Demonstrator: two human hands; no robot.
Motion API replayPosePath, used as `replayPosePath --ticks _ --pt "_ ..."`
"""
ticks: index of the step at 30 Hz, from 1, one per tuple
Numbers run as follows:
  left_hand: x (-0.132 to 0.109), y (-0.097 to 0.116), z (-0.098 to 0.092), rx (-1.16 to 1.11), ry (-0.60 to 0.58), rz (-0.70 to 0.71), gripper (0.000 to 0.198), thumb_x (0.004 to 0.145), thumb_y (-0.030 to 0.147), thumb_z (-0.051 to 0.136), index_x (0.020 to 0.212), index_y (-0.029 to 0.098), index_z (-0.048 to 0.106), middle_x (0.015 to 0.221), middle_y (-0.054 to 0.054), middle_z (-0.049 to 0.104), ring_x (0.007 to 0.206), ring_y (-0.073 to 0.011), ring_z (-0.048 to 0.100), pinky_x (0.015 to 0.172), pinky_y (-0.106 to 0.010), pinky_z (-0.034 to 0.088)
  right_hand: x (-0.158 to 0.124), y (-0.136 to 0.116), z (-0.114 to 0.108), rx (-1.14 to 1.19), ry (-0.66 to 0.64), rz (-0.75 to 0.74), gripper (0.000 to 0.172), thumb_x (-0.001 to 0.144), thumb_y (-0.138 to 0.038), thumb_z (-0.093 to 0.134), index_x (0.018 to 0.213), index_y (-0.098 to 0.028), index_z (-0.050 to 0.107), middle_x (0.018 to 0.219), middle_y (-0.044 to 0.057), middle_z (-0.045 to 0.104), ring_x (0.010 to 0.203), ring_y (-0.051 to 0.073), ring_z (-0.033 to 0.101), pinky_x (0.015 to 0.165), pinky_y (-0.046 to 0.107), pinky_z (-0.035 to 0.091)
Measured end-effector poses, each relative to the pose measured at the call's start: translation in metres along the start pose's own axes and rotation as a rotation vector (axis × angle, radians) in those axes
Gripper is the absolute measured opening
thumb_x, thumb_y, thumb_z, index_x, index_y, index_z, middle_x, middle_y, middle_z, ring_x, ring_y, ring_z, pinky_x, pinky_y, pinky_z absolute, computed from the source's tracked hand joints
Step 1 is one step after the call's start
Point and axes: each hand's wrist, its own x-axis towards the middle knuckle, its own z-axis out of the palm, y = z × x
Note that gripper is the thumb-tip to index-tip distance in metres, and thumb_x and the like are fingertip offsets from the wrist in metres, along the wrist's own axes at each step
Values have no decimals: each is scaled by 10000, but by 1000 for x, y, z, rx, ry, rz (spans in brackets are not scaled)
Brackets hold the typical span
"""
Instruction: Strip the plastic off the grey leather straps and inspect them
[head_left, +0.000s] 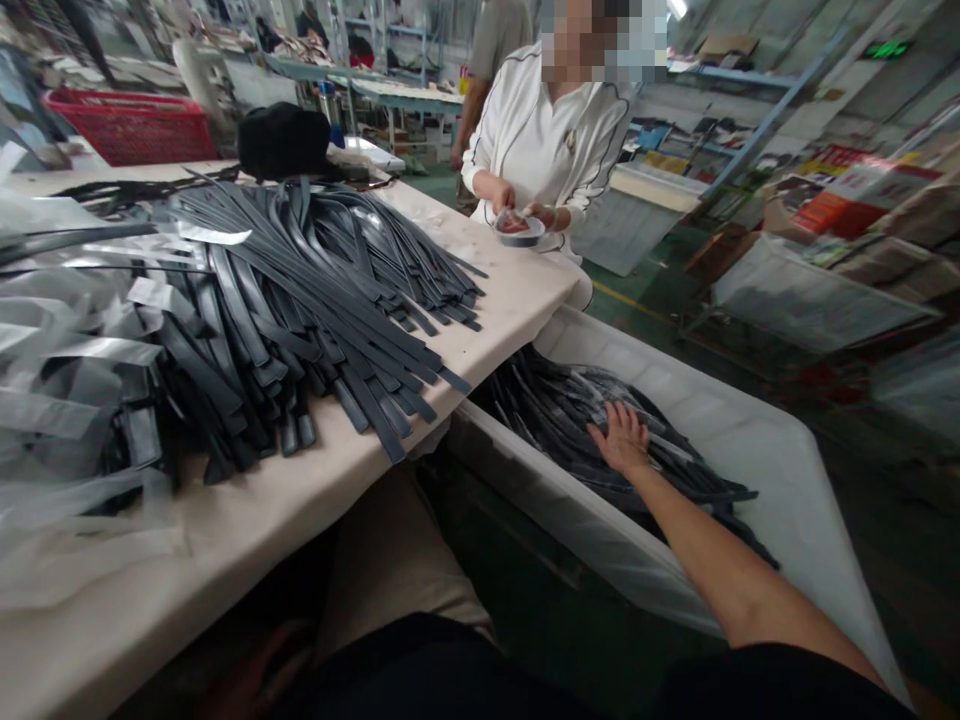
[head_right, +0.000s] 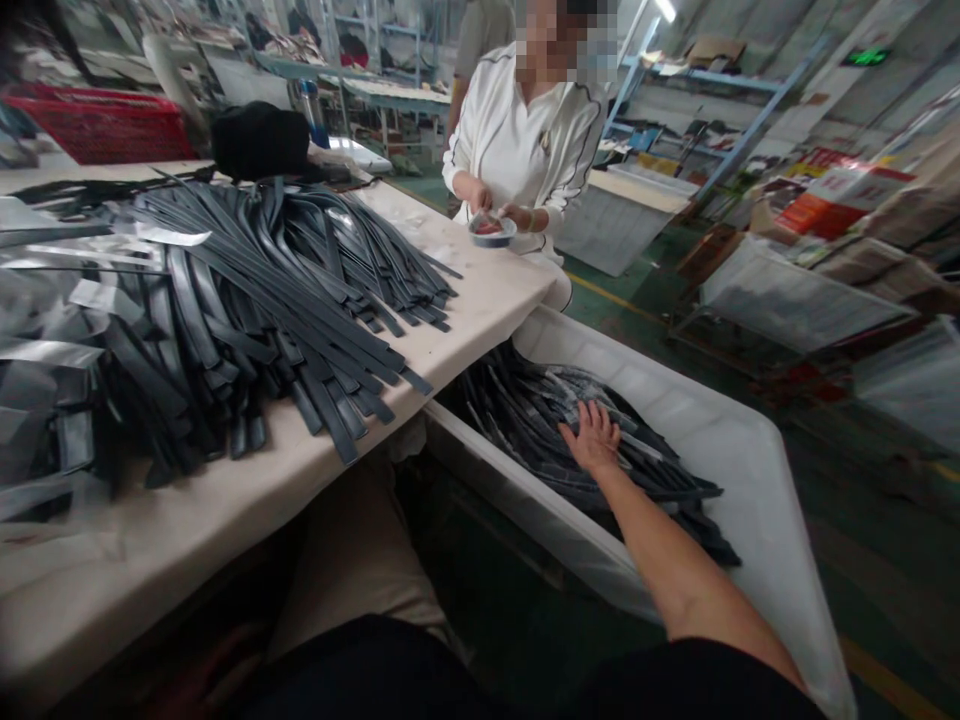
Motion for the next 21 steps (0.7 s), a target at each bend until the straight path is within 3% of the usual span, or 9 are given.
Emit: replayPosePath --ticks 6,12,16,18,21 --pt "5 0 5 -20 4 -12 440 829 632 523 1078 302 675 1074 -35 726 1112 -323 648 958 -404 516 11 -5 28 49 -121 -4 650 950 -486 430 1497 -148 338 1606 170 224 1463 351 139 1143 597 154" --pt "7 -5 7 -95 52 7 466 781 610 516 1038 271 707 1033 -48 752 1033 -320 680 921 -383 509 23 -19 1 166 -157 47 657 927 -485 470 1451 -98 396 1554 250 290 1427 438 212 1088 685 189" --pt "7 -15 9 -146 73 14 444 776 593 542 1027 271 717 1039 -41 754 1012 -298 688 908 -362 512 12 -66 -19 321 -91 -81 644 1002 -402 355 1521 -53 204 1595 265 152 1474 351 162 1144 587 225" --pt "9 -20 12 -164 82 12 440 772 597 549 1019 276 722 1063 -43 752 1028 -291 685 931 -364 509 5 -99 -21 413 -130 -231 590 998 -371 440 1509 -127 275 1594 197 226 1453 312 250 1150 528 281" --pt "14 -31 16 -172 39 1 463 745 608 575 1024 272 725 1094 -58 749 1054 -295 677 960 -388 508 -5 -141 -23 519 -237 -409 430 961 -378 580 1353 -213 516 1480 119 442 1305 292 471 1079 527 399"
